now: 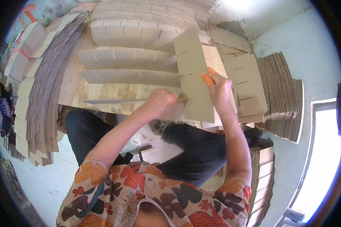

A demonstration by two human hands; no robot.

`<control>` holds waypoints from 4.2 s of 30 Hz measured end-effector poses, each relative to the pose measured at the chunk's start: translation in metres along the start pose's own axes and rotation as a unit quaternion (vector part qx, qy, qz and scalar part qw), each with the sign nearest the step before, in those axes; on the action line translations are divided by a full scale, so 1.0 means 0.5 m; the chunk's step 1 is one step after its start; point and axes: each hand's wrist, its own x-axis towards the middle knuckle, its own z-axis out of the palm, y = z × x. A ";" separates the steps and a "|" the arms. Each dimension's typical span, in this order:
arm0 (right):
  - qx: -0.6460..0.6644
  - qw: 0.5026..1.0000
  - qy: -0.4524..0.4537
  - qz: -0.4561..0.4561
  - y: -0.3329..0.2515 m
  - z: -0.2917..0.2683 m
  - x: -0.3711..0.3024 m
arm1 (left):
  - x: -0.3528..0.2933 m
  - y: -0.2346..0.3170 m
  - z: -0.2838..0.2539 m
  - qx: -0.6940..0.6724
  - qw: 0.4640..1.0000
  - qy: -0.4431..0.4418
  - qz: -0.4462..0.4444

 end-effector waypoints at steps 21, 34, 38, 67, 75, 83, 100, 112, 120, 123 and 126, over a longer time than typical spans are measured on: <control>0.034 0.997 -0.058 -0.043 0.011 0.036 -0.011 | 0.196 -0.208 -0.067 0.120 0.985 -0.069 -0.107; -0.102 0.961 -0.252 0.043 -0.022 0.005 0.064 | 0.171 -0.110 -0.102 0.123 0.990 -0.023 -0.061; -0.106 0.960 -0.254 0.046 -0.061 -0.034 0.003 | 0.063 0.013 -0.095 0.093 0.993 -0.064 -0.031; 0.000 0.989 -0.151 -0.004 0.017 0.013 -0.144 | 0.082 -0.045 -0.043 -0.015 0.998 0.053 -0.009; -0.016 0.988 -0.150 -0.023 -0.001 0.025 -0.148 | 0.127 -0.139 -0.035 0.025 0.997 -0.062 -0.041; 0.023 0.982 -0.176 -0.060 0.044 0.036 -0.129 | 0.156 -0.134 -0.077 -0.065 0.983 -0.155 -0.075; 0.003 0.970 -0.236 -0.058 0.053 0.048 -0.139 | 0.181 -0.306 -0.031 0.041 0.996 -0.027 -0.074; -0.304 0.947 0.071 0.081 0.165 -0.062 -0.065 | 0.153 -0.118 -0.108 0.083 0.994 -0.063 0.015; -0.002 0.938 -0.114 0.328 0.358 -0.055 -0.097 | 0.143 -0.092 -0.071 0.098 0.986 -0.130 -0.037; 0.070 0.925 -0.089 0.363 0.355 -0.065 -0.093 | 0.111 -0.089 -0.100 0.028 0.998 -0.027 -0.056; 0.206 0.891 -0.030 0.404 0.301 -0.115 -0.078 | 0.058 -0.093 -0.127 -0.038 0.996 0.078 -0.023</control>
